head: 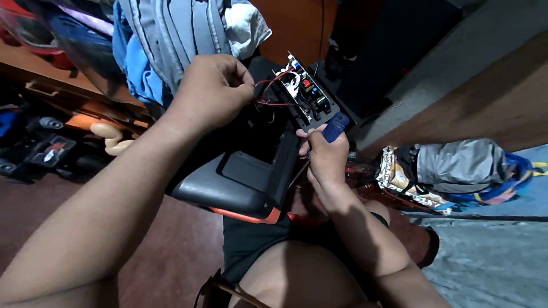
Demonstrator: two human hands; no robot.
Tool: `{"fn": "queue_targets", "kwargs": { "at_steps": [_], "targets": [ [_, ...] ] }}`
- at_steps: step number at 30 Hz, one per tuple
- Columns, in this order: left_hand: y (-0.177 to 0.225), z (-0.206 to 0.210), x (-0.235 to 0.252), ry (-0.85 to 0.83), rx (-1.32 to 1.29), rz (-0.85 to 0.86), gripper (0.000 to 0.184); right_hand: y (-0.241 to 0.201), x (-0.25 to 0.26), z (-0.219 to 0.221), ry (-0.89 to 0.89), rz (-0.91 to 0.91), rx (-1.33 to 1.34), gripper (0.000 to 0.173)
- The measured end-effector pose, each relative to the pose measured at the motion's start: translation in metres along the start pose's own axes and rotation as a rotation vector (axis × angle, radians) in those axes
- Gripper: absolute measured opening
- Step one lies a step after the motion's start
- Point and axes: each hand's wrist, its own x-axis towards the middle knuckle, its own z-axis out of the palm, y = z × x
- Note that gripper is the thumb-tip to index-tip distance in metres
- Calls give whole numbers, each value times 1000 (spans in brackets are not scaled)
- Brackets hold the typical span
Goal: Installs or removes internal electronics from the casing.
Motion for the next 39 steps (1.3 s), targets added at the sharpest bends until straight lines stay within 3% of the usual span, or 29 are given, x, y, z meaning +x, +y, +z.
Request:
{"fn": "queue_targets", "kwargs": {
  "at_steps": [10,17,26,31,39],
  "targets": [
    [7,1,-4,-58,46,55,7,-2,-6,-11,-55,-30,-92,6],
    [2,-2,-11,-33,55,33,9,14,-5,-13,-111,-113,-224,15],
    [-48,-2,-17,-17,46,108,19,42,14,-17,-71,-517,-480,21],
    [-42,-2,-26,-25,90,84,22,56,32,-25,-86,-771,-547,25],
    [-50,-2,-38,-22,120,91,24,58,51,-37,-225,-881,-538,30]
  ]
}}
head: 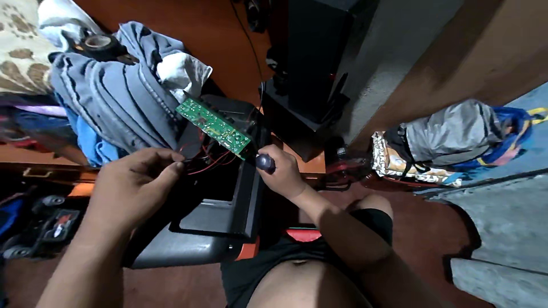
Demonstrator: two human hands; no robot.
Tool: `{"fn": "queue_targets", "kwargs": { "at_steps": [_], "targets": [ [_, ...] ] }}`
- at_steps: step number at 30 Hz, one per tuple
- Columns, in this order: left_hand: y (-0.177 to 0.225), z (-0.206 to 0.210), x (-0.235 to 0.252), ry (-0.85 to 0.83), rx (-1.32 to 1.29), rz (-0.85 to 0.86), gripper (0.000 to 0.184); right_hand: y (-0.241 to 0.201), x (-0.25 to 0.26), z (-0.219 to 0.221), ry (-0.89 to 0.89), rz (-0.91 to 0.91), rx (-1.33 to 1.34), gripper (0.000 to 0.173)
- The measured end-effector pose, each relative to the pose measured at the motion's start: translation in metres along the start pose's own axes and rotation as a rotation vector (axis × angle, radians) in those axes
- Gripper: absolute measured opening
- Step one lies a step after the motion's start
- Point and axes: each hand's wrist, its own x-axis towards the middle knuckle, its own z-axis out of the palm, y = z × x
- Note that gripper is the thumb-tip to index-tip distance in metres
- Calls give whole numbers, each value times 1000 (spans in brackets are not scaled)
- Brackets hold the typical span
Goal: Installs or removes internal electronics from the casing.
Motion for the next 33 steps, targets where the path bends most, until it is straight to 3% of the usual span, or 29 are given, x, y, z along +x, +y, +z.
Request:
{"fn": "queue_targets", "kwargs": {
  "at_steps": [6,9,16,23,33],
  "targets": [
    [20,3,-9,-64,124,120,31,14,10,-11,-142,241,196,17],
    [36,3,-8,-82,226,224,39,24,20,-8,-162,391,326,20],
    [38,3,10,-77,378,427,26,27,43,-5,-247,593,366,16],
    [38,-3,23,16,507,364,28,27,47,1,-237,646,381,17],
    [35,-1,23,87,478,310,27,16,51,3,-346,667,431,14]
  ]
}}
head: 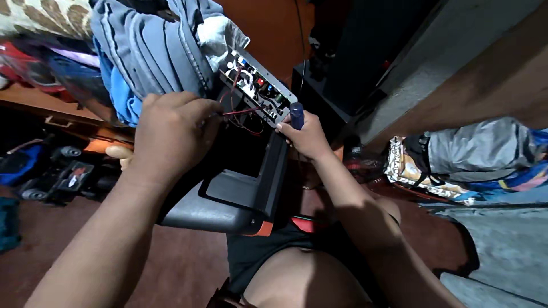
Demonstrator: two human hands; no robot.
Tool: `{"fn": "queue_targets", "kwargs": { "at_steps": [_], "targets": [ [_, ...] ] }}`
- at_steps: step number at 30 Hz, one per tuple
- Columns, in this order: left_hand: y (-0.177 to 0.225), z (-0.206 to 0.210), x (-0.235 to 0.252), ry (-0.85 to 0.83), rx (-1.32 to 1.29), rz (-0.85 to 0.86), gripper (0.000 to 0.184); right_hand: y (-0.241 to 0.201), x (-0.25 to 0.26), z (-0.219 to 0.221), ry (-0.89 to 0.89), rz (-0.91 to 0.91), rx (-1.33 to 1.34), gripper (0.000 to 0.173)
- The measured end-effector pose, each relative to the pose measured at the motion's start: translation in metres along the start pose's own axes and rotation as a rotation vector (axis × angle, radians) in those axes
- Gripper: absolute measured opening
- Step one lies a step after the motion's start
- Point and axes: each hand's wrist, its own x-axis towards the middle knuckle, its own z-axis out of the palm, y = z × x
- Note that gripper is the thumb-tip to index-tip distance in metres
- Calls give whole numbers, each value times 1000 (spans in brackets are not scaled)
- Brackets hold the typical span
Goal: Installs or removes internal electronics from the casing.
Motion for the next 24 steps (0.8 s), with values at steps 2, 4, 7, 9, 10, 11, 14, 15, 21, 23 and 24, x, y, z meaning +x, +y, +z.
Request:
{"fn": "queue_targets", "kwargs": {
  "at_steps": [2,4,7,9,10,11,14,15,21,23,24],
  "targets": [
    [-5,0,2,-2,6,11,27,-1,-2,3,-8,5,-17,16],
    [-10,1,4,-2,24,36,28,-4,-4,5,-4,28,-43,16],
    [-14,2,6,11,59,91,28,-7,-6,6,-9,92,-74,16],
    [-13,3,6,25,80,118,28,-6,-7,5,-25,109,-119,18],
    [-12,4,5,30,81,128,28,-4,-7,5,-29,109,-140,20],
    [-11,4,5,32,79,139,27,-4,-8,4,-30,113,-162,21],
    [-12,5,4,31,90,177,26,-5,-11,2,-18,146,-231,24],
    [-12,5,4,29,97,185,26,-5,-12,1,-16,156,-242,26],
    [-15,7,4,4,105,210,26,4,-18,-3,-23,153,-204,29],
    [-15,8,3,-5,115,198,27,6,-22,-5,-16,149,-180,28],
    [-15,8,3,-8,119,194,27,6,-24,-6,-6,153,-176,27]
  ]
}}
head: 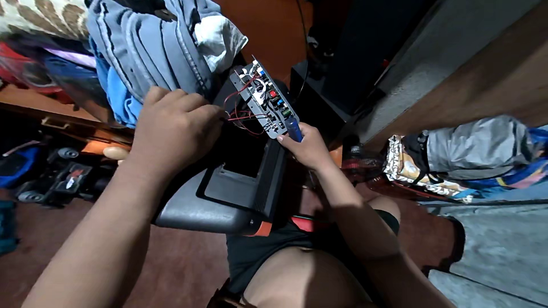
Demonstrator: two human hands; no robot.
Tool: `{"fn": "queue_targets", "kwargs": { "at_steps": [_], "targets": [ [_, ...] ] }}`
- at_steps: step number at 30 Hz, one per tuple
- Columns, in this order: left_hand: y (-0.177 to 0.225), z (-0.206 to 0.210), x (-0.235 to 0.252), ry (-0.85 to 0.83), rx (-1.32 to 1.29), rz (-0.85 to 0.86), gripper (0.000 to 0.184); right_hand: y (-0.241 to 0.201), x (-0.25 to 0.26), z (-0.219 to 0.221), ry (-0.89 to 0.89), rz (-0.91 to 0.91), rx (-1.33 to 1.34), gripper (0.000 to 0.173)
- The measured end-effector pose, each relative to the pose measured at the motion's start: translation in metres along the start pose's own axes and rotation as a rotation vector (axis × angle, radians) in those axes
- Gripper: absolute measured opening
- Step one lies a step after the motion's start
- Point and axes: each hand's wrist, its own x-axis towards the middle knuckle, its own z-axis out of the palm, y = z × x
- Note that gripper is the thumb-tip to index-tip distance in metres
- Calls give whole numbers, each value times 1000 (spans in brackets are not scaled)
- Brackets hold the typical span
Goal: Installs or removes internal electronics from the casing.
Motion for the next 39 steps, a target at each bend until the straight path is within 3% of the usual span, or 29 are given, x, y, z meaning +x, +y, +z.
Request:
{"fn": "queue_targets", "kwargs": {
  "at_steps": [7,22,32,39],
  "targets": [
    [1,-1,0,16,11,0,27,0,-12,-2,103,-77,-79,29],
    [-7,1,1,-1,-79,-51,25,-23,-37,-7,-112,-225,-488,13],
    [-14,10,0,-74,-270,-171,26,-4,-34,-27,-35,-243,-253,20],
    [-10,12,-5,-13,-323,-136,28,54,-53,-62,28,-307,91,35]
  ]
}}
